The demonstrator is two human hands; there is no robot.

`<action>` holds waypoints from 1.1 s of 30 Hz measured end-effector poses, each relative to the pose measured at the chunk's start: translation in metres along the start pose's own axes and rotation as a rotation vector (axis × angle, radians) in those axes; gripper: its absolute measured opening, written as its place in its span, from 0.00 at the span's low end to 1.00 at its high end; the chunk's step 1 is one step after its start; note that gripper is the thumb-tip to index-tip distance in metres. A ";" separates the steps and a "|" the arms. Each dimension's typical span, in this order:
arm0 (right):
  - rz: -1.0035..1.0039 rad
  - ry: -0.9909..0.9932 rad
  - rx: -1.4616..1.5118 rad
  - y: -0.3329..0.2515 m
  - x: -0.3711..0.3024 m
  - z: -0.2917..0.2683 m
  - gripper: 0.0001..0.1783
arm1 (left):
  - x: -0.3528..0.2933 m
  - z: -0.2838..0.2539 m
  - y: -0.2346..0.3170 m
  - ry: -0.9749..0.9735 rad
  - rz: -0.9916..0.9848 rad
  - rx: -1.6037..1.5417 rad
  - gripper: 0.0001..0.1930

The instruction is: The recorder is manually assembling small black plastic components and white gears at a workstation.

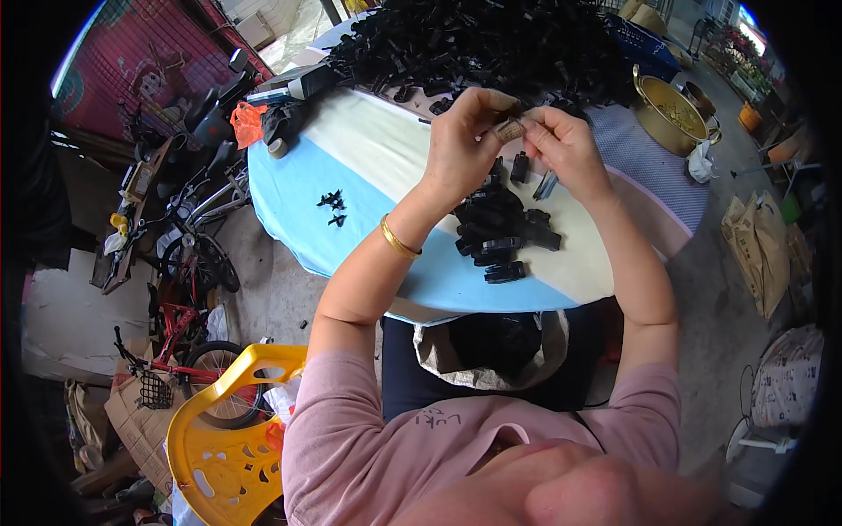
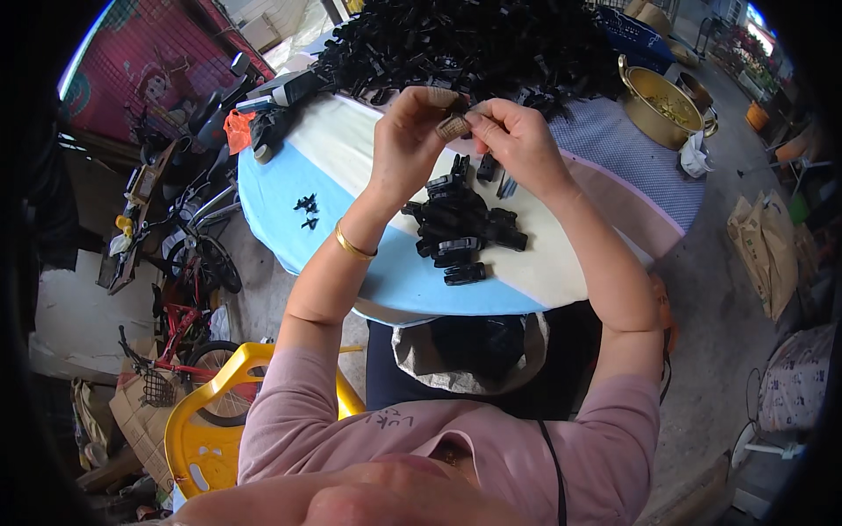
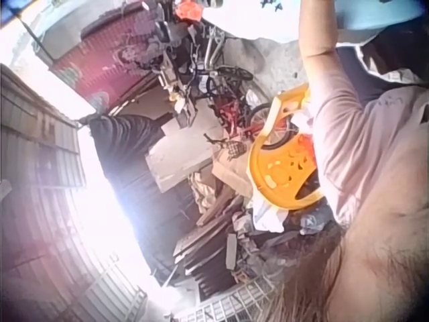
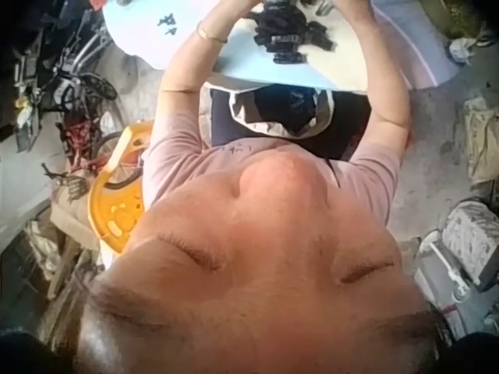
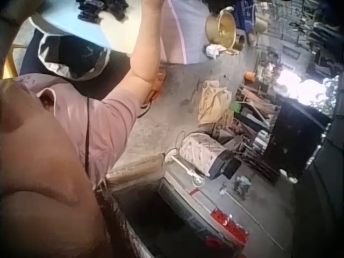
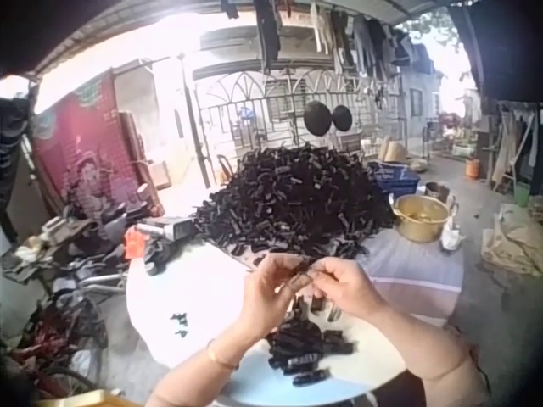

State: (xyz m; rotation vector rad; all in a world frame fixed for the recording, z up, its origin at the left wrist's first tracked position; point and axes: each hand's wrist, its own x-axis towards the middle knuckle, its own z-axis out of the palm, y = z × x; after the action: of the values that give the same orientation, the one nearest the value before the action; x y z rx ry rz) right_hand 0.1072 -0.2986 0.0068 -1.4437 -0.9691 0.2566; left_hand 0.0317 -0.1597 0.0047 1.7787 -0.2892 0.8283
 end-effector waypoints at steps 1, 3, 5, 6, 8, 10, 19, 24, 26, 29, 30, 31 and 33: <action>-0.188 0.044 -0.102 0.004 0.002 0.000 0.06 | 0.002 0.000 -0.004 0.012 -0.026 -0.216 0.13; -0.199 0.077 -0.209 -0.005 0.000 -0.005 0.06 | 0.008 -0.007 0.006 0.033 -0.190 -0.470 0.12; -0.211 0.091 -0.275 -0.005 0.001 -0.010 0.09 | 0.013 -0.016 0.004 -0.005 -0.372 -0.851 0.10; -0.214 0.092 -0.276 -0.004 0.001 -0.009 0.09 | 0.012 -0.017 0.001 -0.006 -0.370 -0.851 0.10; -0.271 0.060 -0.157 -0.003 -0.001 -0.007 0.11 | 0.010 -0.016 -0.004 -0.088 -0.521 -0.923 0.15; -0.280 0.052 -0.108 -0.005 -0.002 -0.008 0.11 | 0.008 -0.014 -0.007 -0.120 -0.515 -0.898 0.16; -0.109 0.072 -0.125 0.007 0.005 -0.009 0.09 | -0.002 0.000 0.010 -0.287 -0.173 -0.202 0.21; 0.188 -0.076 0.334 0.000 0.005 -0.015 0.07 | 0.001 0.001 0.004 -0.225 -0.203 -0.234 0.20; 0.175 -0.110 0.359 0.000 0.005 -0.014 0.09 | 0.003 -0.003 0.000 -0.181 -0.286 -0.361 0.19; 0.128 -0.067 0.170 -0.004 0.003 -0.008 0.08 | 0.003 -0.003 0.002 -0.136 -0.264 -0.285 0.17; 0.127 -0.068 0.169 -0.004 0.003 -0.008 0.08 | 0.003 -0.003 0.003 -0.124 -0.259 -0.267 0.16; 0.117 -0.075 0.125 -0.004 0.002 -0.009 0.08 | 0.003 -0.003 0.002 -0.124 -0.259 -0.267 0.16; 0.105 -0.082 0.079 -0.005 0.001 -0.009 0.08 | 0.003 -0.002 0.001 -0.115 -0.247 -0.263 0.14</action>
State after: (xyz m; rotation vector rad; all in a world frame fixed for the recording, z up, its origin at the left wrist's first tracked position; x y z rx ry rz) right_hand 0.1125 -0.3050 0.0131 -1.4220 -0.9398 0.4293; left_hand 0.0321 -0.1574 0.0078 1.5782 -0.2357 0.4898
